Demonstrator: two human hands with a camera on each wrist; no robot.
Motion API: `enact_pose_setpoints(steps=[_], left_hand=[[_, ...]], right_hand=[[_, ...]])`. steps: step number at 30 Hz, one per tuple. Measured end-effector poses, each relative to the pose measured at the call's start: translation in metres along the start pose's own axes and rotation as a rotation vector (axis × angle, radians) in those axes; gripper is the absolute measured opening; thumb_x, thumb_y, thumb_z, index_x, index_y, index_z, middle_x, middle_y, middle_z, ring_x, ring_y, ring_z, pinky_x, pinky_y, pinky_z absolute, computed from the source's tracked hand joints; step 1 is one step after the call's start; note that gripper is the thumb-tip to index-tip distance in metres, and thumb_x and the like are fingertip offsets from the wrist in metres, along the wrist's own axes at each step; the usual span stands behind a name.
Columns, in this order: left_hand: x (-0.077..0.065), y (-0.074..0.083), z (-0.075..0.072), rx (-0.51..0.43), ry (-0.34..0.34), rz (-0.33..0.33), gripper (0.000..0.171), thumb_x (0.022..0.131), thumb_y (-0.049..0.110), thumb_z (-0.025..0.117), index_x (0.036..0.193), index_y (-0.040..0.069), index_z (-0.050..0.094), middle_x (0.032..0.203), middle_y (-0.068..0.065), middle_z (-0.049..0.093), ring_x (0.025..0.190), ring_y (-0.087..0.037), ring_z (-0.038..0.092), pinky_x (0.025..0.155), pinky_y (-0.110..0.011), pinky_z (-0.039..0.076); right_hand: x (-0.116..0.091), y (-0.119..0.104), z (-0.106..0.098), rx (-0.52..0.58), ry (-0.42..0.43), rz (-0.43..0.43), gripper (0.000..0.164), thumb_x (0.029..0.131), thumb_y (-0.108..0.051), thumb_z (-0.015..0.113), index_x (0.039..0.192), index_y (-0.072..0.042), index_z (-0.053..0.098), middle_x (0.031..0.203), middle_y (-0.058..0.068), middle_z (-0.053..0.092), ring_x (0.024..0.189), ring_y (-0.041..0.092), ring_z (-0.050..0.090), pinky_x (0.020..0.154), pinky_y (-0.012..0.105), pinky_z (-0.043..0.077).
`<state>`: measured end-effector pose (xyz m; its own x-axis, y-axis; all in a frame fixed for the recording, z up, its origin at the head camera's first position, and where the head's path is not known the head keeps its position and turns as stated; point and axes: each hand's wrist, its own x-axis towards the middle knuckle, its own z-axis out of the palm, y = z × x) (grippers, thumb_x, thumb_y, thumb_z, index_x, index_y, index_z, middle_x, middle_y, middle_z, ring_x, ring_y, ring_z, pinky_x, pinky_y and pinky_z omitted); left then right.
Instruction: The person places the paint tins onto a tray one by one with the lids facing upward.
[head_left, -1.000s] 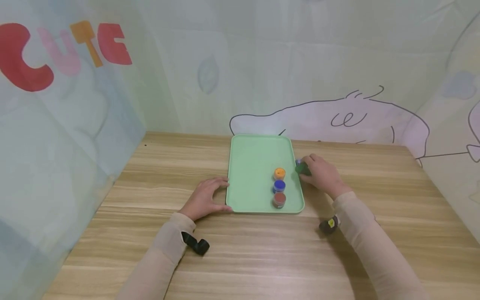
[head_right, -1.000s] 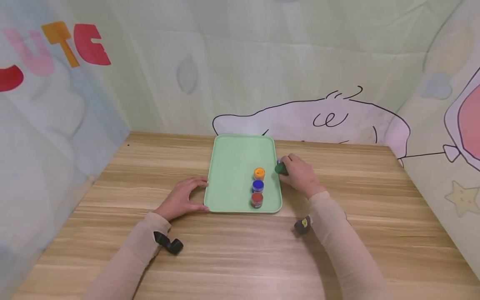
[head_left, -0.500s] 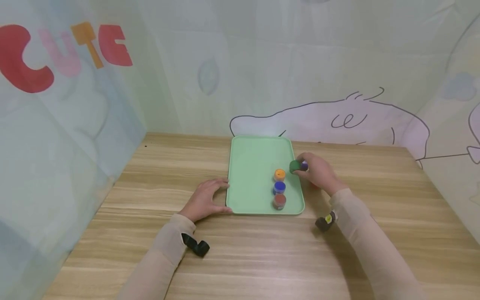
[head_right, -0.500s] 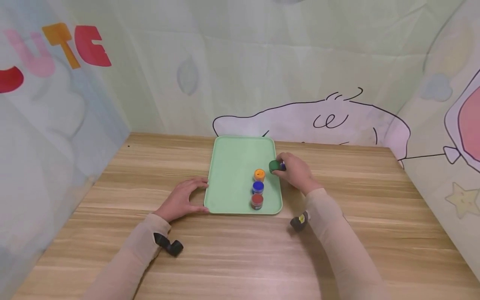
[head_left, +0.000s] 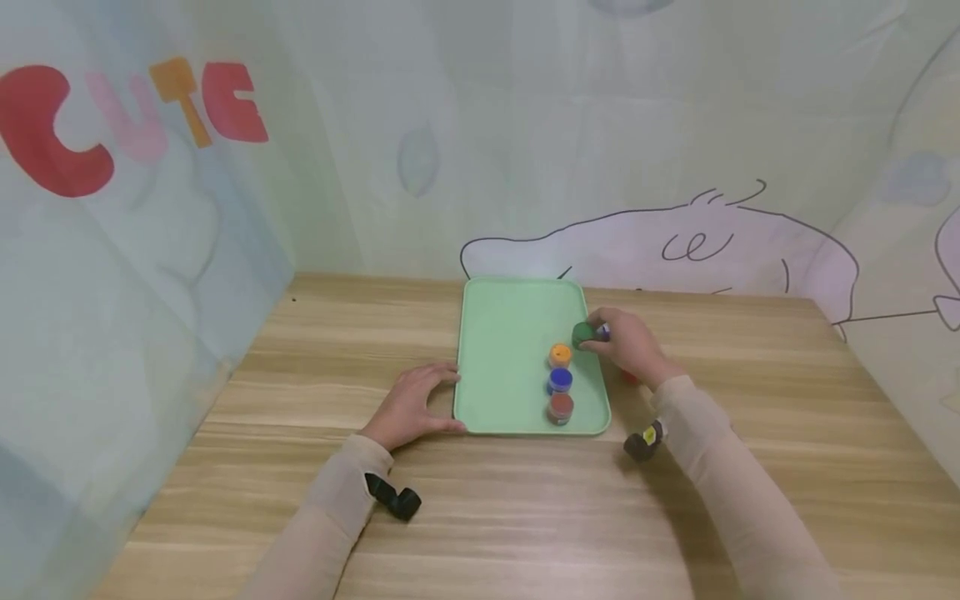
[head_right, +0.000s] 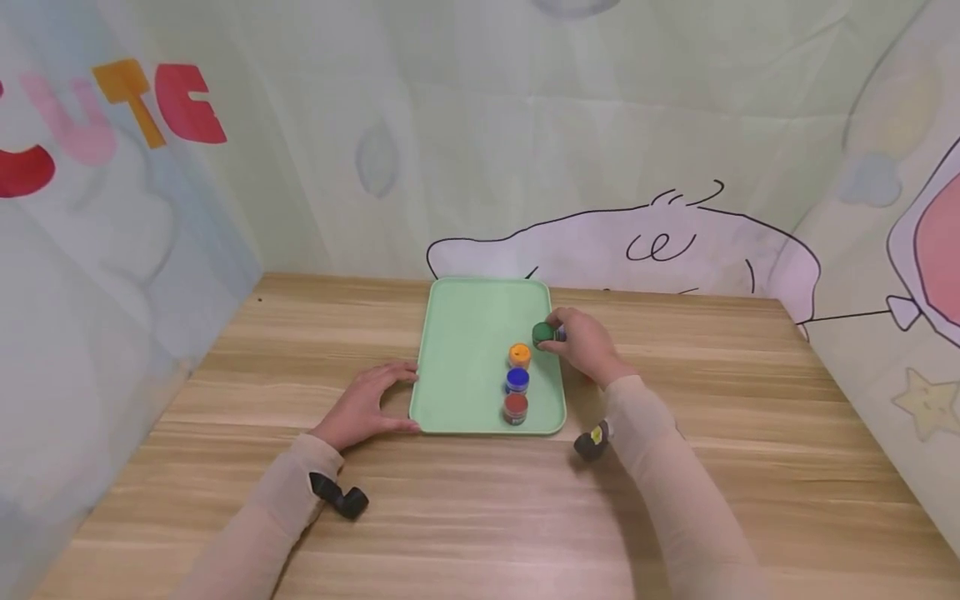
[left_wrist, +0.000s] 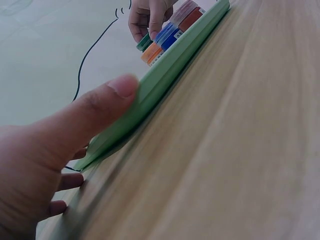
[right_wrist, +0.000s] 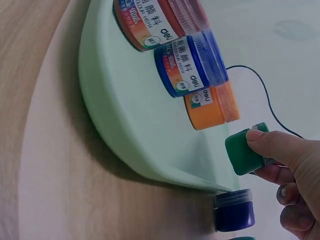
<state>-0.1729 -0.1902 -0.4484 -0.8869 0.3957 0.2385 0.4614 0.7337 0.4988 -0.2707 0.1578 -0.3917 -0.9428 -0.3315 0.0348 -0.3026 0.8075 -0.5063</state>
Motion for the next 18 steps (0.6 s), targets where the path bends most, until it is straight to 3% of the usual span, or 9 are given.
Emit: enact_pose_setpoints(steps=[7, 18], left_hand=[[0.0, 0.001, 0.0, 0.0, 0.018, 0.015, 0.076, 0.064, 0.046, 0.085, 0.125, 0.009, 0.06, 0.137, -0.009, 0.056, 0.13, -0.033, 0.049, 0.109, -0.055, 0.036], [0.0, 0.0, 0.001, 0.005, 0.011, 0.014, 0.075, 0.065, 0.046, 0.085, 0.125, 0.009, 0.06, 0.138, -0.009, 0.056, 0.131, -0.032, 0.048, 0.109, -0.054, 0.036]], right_hand=[[0.005, -0.002, 0.008, 0.013, 0.01, -0.029, 0.04, 0.083, -0.022, 0.074, 0.116, -0.002, 0.062, 0.115, 0.016, 0.066, 0.108, 0.035, 0.061, 0.099, 0.05, 0.048], [0.012, -0.004, 0.016, 0.009, 0.002, -0.025, 0.041, 0.085, -0.023, 0.073, 0.119, -0.003, 0.061, 0.119, 0.016, 0.065, 0.114, 0.033, 0.059, 0.1, 0.048, 0.048]])
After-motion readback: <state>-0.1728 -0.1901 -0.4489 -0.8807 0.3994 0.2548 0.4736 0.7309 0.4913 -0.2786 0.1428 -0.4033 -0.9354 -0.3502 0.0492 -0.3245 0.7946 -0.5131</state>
